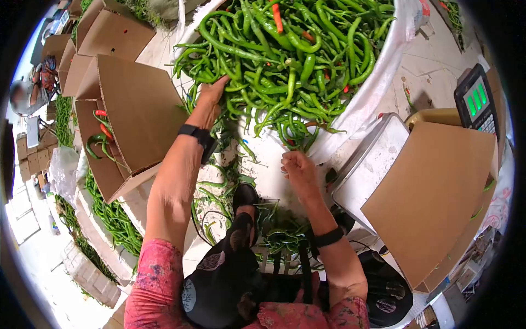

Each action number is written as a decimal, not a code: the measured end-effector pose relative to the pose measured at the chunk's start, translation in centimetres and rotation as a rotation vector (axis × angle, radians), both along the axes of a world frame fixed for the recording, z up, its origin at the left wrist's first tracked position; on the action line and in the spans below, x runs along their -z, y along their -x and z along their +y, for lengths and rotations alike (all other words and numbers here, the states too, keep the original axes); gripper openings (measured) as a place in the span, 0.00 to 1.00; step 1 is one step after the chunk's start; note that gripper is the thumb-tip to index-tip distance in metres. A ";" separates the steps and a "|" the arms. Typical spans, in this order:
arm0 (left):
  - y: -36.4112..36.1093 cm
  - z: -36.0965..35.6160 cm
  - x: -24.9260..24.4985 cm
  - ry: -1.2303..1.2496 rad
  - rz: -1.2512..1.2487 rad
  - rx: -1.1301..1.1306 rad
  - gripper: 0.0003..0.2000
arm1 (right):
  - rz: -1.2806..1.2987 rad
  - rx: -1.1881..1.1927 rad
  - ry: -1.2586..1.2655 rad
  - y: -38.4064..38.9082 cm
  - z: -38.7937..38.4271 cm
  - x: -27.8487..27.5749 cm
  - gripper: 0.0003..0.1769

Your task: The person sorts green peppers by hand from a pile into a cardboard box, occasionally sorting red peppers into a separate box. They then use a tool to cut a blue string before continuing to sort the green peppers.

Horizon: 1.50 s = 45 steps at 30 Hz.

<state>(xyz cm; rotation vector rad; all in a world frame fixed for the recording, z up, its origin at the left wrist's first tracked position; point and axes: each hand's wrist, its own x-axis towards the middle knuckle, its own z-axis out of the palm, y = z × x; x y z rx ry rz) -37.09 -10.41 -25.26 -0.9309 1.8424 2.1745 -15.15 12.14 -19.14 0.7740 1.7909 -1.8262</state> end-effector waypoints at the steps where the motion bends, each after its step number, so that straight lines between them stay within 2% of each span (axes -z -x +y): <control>1: -0.3 0.7 -1.2 0.104 -0.029 -0.012 0.29 | -0.029 -0.007 0.024 -0.5 -0.6 0.2 0.11; 2: -0.7 1.1 -1.8 0.204 -0.052 -0.018 0.29 | -0.051 -0.008 0.044 -0.6 -0.9 0.3 0.11; 3: -1.3 0.9 -0.9 0.259 0.047 0.008 0.31 | -0.046 -0.004 0.040 -0.7 -1.1 0.2 0.11; 4: -1.0 0.8 -0.1 0.257 0.048 0.016 0.31 | -0.035 -0.038 0.041 -1.1 -1.4 0.1 0.11; 6: -0.5 0.1 1.7 0.094 0.093 -0.015 0.34 | -0.038 -0.083 0.037 -2.1 -1.9 0.0 0.11; 7: 1.6 -0.9 5.1 0.162 -0.034 -0.016 0.30 | -0.024 -0.099 0.036 -2.3 -2.0 0.0 0.11; 8: 1.8 -0.6 6.1 0.154 -0.041 -0.018 0.30 | -0.013 -0.116 0.036 -2.8 -2.0 -0.1 0.11; 10: 2.2 0.3 6.4 0.330 0.046 -0.163 0.12 | 0.008 -0.145 0.023 -3.6 -1.9 0.0 0.11; 11: 0.7 1.1 2.1 0.350 -0.050 -0.097 0.12 | 0.035 -0.168 0.015 -3.7 -1.8 0.1 0.11; 12: -1.1 0.6 1.8 0.109 0.091 -0.085 0.13 | 0.043 -0.158 0.016 -3.8 -1.6 0.3 0.11; 13: -3.7 1.1 -0.8 0.065 0.193 -0.076 0.14 | 0.059 -0.155 0.005 -4.0 -1.2 0.5 0.11; 14: -5.5 0.9 0.0 0.051 0.141 -0.132 0.14 | 0.067 -0.147 -0.008 -4.5 -0.7 0.5 0.11; 15: -7.8 0.9 -3.2 0.139 0.077 -0.006 0.17 | 0.058 -0.130 -0.008 -4.9 -0.1 0.5 0.11; 16: -9.4 1.2 -4.9 0.142 0.072 0.003 0.17 | 0.085 -0.103 -0.025 -4.9 0.4 0.6 0.10; 18: -12.0 2.0 -7.1 0.121 0.108 -0.142 0.20 | 0.113 -0.068 -0.045 -5.0 1.1 0.4 0.10; 22: -15.9 2.3 -9.8 0.171 0.169 -0.001 0.21 | 0.088 -0.072 -0.092 -5.4 1.8 -1.7 0.10; 26: -17.4 4.1 -18.8 0.387 0.235 0.109 0.20 | 0.270 -0.132 -0.153 -6.3 1.9 -1.3 0.08; 30: -17.7 2.8 -20.7 0.698 0.505 0.198 0.20 | 0.272 -0.083 -0.166 -6.1 1.4 -3.2 0.08; 32: -18.1 3.1 -24.4 0.433 0.367 0.180 0.27 | 0.273 -0.083 -0.122 -5.8 1.7 -4.8 0.09; 33: -17.7 2.1 -24.9 0.408 0.284 0.277 0.25 | 0.282 -0.071 -0.117 -5.7 1.9 -5.1 0.09; 34: -16.8 1.5 -25.1 0.507 0.320 0.426 0.18 | 0.287 -0.071 -0.111 -5.5 2.0 -5.3 0.09; 36: -15.9 2.8 -25.6 0.067 0.284 0.305 0.17 | 0.308 -0.060 -0.109 -5.5 2.0 -5.8 0.08; 37: -15.5 2.5 -25.3 -0.005 0.202 0.330 0.14 | 0.329 -0.040 -0.101 -5.4 2.2 -6.1 0.08; 38: -15.0 1.9 -25.6 -0.104 0.283 0.471 0.14 | 0.344 -0.019 -0.091 -5.4 2.4 -6.8 0.08; 43: -15.0 3.8 -29.4 -0.288 0.257 0.585 0.16 | 0.340 0.183 0.011 -5.6 5.1 -12.3 0.11; 45: -15.3 4.1 -31.3 -0.493 0.207 0.633 0.17 | 0.380 0.224 0.035 -5.9 5.7 -14.9 0.11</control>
